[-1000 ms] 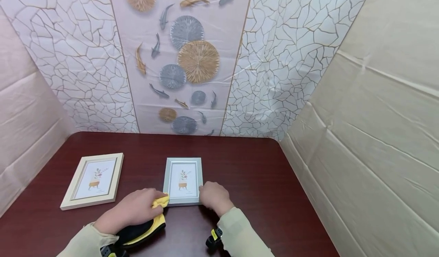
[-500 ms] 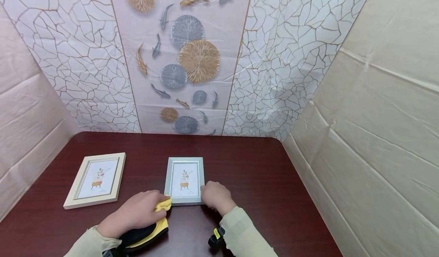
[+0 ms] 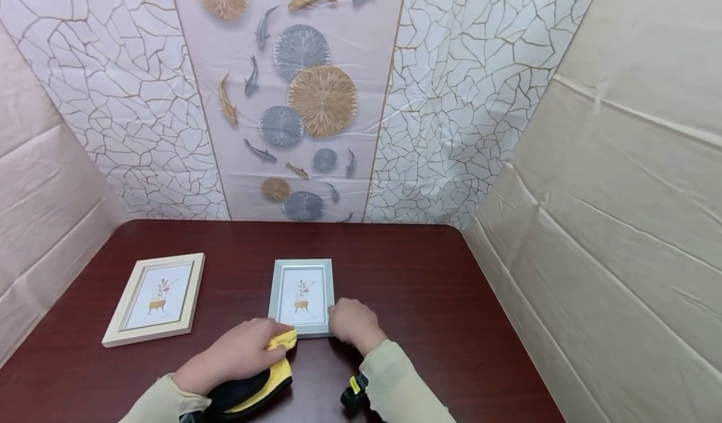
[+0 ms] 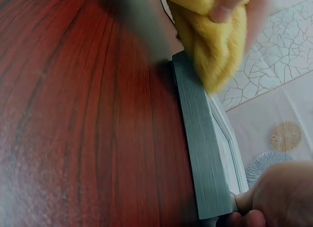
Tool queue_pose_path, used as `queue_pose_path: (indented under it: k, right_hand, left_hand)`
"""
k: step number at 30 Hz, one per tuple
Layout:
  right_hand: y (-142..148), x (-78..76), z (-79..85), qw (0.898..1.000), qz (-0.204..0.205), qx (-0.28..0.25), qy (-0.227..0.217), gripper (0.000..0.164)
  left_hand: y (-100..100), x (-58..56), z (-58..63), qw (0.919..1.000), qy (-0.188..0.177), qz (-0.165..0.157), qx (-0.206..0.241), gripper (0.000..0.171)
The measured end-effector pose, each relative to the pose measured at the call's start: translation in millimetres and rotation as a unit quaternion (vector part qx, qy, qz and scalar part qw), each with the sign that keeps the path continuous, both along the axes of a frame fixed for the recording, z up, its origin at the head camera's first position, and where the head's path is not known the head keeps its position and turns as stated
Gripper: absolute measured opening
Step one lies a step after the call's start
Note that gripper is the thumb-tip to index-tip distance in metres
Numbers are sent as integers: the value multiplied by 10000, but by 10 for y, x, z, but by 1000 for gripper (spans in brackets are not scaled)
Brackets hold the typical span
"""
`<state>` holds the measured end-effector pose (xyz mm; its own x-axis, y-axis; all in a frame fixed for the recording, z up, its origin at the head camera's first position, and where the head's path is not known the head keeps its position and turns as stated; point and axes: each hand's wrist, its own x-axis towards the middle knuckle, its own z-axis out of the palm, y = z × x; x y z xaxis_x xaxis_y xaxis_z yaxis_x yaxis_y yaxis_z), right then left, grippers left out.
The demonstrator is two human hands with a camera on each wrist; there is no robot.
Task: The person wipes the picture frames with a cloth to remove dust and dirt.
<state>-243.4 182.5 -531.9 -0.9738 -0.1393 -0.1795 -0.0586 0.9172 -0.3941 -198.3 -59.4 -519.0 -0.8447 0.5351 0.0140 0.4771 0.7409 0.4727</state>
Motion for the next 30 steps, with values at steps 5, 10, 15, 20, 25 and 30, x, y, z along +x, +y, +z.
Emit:
queue_pose_path:
  k: [5,10,15,20,25,30]
  right_hand:
    - [4,4,3,9999,59,-85,-52,59]
    - [-5,17,29,10000,52,41,72,58]
    - [12,18,36,9989,34,400,230,58]
    - [-32,9,15,9989,-11,432,190,59]
    - [-29,24,16,9984,-30,529,213,58]
    - [10,32,55,9973,16,696,241,58]
  left_hand:
    - [286,26,-28,9992,311,-179,-163,45]
    - [438,32,2,9983,492,-177,-255,37]
    - [483,18,35,9986,405,-131,-304,39]
    - [428,45,53,9986,392,-38,-348,37]
    - [342,65,63,9990,309,140,-286,39]
    - [213,54,34,9991,199,329,-174,45]
